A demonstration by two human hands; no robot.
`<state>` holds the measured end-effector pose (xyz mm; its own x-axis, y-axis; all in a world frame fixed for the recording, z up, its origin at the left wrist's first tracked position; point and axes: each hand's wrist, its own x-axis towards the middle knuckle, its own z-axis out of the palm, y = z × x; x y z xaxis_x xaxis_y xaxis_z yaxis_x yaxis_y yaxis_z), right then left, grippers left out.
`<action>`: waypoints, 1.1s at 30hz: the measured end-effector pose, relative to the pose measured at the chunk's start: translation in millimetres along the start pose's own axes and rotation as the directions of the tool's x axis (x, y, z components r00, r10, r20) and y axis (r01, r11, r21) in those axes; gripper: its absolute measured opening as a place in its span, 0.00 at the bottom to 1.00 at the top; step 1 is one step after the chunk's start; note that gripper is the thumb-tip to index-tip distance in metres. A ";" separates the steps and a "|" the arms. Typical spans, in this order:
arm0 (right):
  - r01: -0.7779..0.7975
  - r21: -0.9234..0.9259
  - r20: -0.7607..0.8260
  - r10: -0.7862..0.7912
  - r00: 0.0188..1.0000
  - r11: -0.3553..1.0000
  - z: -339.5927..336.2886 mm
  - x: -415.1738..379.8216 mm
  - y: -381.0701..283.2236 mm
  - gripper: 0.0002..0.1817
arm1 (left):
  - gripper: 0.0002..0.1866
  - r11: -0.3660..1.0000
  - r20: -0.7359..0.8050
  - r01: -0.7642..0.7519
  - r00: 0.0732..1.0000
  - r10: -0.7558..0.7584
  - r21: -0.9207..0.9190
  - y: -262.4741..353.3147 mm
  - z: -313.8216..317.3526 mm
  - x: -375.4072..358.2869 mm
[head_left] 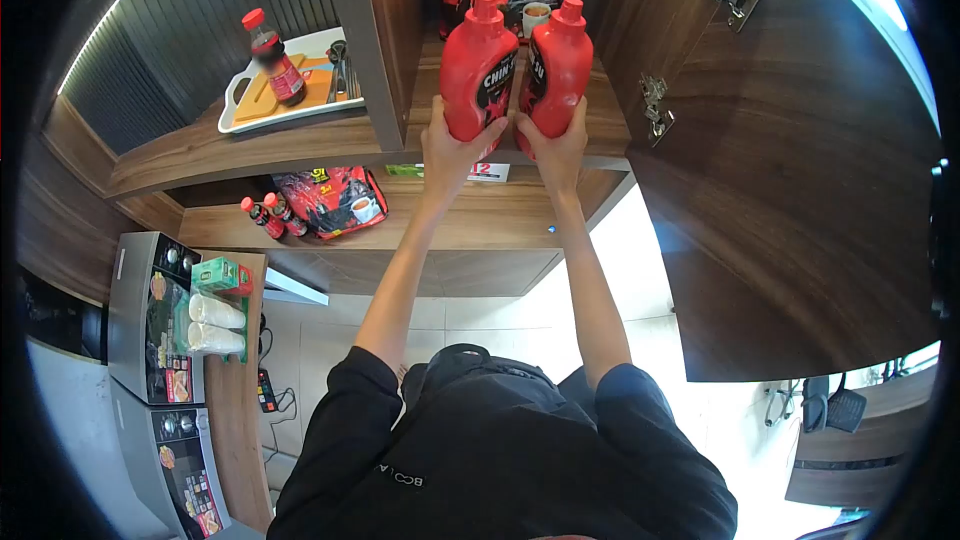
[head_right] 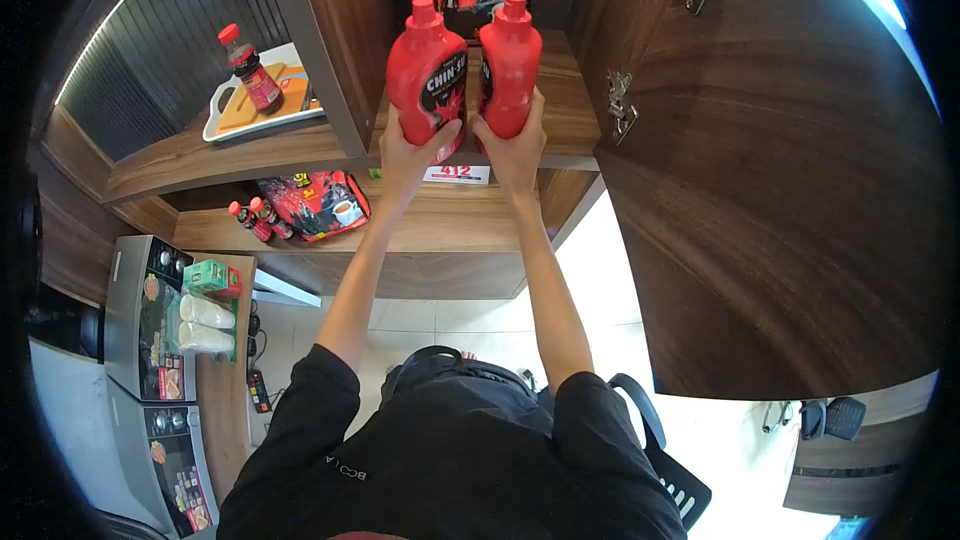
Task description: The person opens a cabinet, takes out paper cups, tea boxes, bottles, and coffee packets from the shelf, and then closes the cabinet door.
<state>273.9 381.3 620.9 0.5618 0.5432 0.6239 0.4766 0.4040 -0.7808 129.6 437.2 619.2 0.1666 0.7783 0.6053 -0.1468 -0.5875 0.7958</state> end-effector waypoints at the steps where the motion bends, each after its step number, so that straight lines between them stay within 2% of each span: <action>1: 0.013 -0.028 -0.006 -0.013 1.000 1.000 -1.4 -3.0 -5.0 0.40 | 0.33 0.999 -0.029 -0.032 0.999 0.032 -0.023 1.0 0.3 -3.0; 3: 0.039 -0.084 -0.017 -0.041 0.999 0.996 -5.2 -9.2 -19.5 0.40 | 0.34 0.998 -0.065 -0.017 0.998 0.021 0.063 4.8 -2.3 -12.8; 6: 0.034 0.047 -0.062 -0.031 0.998 0.998 -1.5 -15.2 -51.9 0.41 | 0.37 0.991 -0.142 -0.072 0.986 0.088 0.112 21.0 -0.1 -21.3; 9: 0.091 0.011 -0.124 -0.089 0.988 0.996 3.5 -21.7 -66.5 0.42 | 0.37 0.988 -0.168 -0.120 0.976 0.135 0.095 17.3 3.8 -39.1; 12: 0.183 -0.122 -0.166 -0.202 0.965 0.976 3.8 -37.5 -62.9 0.42 | 0.38 0.988 -0.179 -0.115 0.975 0.132 0.098 -3.1 1.9 -64.1; 15: 0.067 0.037 -0.096 -0.063 0.993 0.997 -3.4 -61.7 -67.6 0.43 | 0.32 0.996 -0.176 -0.091 0.980 0.092 0.012 -1.0 -8.8 -87.2; 18: 0.090 0.051 -0.079 -0.086 0.993 0.995 -7.2 -89.5 -61.3 0.40 | 0.29 0.999 -0.118 -0.023 0.993 0.020 -0.027 13.8 -24.0 -113.4; 19: 0.049 0.059 -0.049 -0.046 0.998 0.997 -9.0 -100.2 -59.8 0.39 | 0.29 1.000 -0.092 0.001 0.996 -0.004 -0.023 14.7 -29.8 -122.8; 21: -0.031 0.077 0.008 0.030 1.000 0.997 -12.8 -122.6 -58.7 0.36 | 0.28 0.989 -0.119 -0.025 0.992 0.042 0.144 14.8 -41.4 -143.3; 22: -0.119 0.104 0.026 0.117 0.993 0.987 -14.4 -136.5 -57.2 0.35 | 0.27 0.973 -0.125 -0.039 0.990 0.069 0.228 15.2 -48.1 -152.6; 25: -0.345 0.177 0.080 0.336 0.938 0.922 -14.5 -176.4 -40.7 0.30 | 0.26 0.965 -0.164 0.164 0.978 -0.131 0.206 -10.3 -72.4 -191.2; 26: -0.408 0.196 0.094 0.397 0.913 0.892 -12.6 -189.5 -31.7 0.29 | 0.24 0.958 -0.201 0.257 0.952 -0.229 0.126 -9.7 -78.9 -200.7; 28: -0.533 0.246 0.104 0.525 0.845 0.810 -0.8 -211.6 -13.3 0.28 | 0.24 0.908 -0.244 0.381 0.910 -0.335 0.176 -20.4 -97.7 -222.1; 29: -0.556 0.208 0.107 0.546 0.831 0.805 6.5 -221.5 1.0 0.28 | 0.24 0.875 -0.268 0.441 0.883 -0.384 0.200 -26.5 -108.9 -232.2; 32: -0.615 0.139 0.136 0.600 0.788 0.776 29.8 -242.2 50.1 0.29 | 0.19 0.887 -0.392 0.425 0.858 -0.331 0.180 -28.6 -132.1 -249.9; 33: -0.595 0.080 0.150 0.581 0.800 0.800 38.7 -245.8 65.4 0.29 | 0.19 0.867 -0.405 0.462 0.840 -0.361 0.186 -23.8 -141.7 -255.0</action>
<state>140.8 302.7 415.2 0.6251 0.7794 0.0411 -0.0077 0.0588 -0.9982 -47.5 284.0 443.5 -0.2016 0.9556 0.2147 0.1315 -0.1908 0.9728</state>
